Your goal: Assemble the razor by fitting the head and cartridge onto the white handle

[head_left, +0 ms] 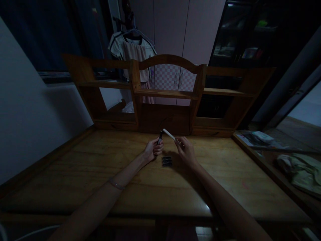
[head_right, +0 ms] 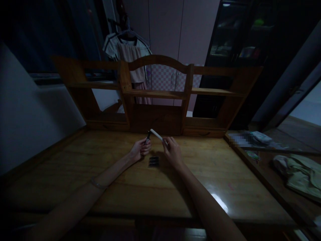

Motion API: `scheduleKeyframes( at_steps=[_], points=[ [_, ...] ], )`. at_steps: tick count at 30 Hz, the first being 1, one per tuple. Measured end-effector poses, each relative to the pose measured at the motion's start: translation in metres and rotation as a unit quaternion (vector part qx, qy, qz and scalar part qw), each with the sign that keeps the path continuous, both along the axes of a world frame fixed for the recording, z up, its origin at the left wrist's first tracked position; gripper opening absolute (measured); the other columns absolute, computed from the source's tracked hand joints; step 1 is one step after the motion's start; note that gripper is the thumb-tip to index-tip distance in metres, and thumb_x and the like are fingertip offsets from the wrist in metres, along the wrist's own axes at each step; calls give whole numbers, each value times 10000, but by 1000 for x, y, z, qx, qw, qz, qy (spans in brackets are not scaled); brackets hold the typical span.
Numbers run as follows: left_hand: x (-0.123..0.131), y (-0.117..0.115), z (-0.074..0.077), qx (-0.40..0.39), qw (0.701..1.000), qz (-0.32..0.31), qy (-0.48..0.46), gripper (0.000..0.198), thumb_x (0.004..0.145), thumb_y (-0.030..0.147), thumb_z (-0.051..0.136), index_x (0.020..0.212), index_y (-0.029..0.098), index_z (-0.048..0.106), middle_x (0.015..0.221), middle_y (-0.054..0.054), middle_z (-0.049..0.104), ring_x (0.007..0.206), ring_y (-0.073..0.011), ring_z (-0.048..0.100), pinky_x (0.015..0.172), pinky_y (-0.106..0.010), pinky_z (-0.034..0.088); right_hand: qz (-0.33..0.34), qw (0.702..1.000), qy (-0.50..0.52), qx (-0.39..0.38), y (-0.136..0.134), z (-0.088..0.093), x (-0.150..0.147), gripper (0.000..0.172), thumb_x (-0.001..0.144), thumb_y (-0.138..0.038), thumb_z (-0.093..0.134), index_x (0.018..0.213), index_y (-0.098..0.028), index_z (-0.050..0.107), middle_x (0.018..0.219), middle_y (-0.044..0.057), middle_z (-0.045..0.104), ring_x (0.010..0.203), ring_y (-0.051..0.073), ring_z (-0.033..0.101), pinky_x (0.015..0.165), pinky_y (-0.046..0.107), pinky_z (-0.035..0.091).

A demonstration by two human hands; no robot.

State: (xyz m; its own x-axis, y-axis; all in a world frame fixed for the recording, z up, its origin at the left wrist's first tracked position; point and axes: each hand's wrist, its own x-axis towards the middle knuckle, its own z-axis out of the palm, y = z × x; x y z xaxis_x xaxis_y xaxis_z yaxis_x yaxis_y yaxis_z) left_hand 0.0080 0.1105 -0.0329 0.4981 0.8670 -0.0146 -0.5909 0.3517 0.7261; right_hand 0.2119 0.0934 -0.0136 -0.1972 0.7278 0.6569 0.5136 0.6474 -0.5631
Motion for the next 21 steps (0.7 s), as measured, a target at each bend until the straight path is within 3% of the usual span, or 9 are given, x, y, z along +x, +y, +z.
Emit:
scheduleKeyframes(
  at_steps=[5, 17, 21],
  points=[
    [-4, 2, 0, 7, 1000, -2, -23, 281, 918, 331, 407, 702, 154, 433, 519, 86, 175, 350, -38, 139, 304, -133, 132, -23, 1000, -3, 7, 5, -2, 4, 211, 936, -284, 418, 989, -195, 602, 888, 57, 595, 750, 169, 560, 668, 267, 420],
    [0, 9, -5, 2, 999, 38, 28, 311, 902, 389, 418, 730, 141, 494, 477, 87, 220, 328, -34, 168, 309, -132, 131, 14, 999, -49, 5, -6, 5, -8, 262, 966, -297, 357, 1096, -201, 563, 981, 80, 612, 853, 185, 578, 743, 272, 420],
    [-3, 8, -1, 22, 995, 89, 39, 306, 885, 418, 461, 768, 141, 523, 478, 90, 222, 334, -36, 171, 314, -136, 150, -9, 998, -56, -15, -1, 0, -3, 276, 966, -320, 357, 1111, -202, 559, 969, 74, 636, 793, 176, 590, 678, 254, 404]
  ],
)
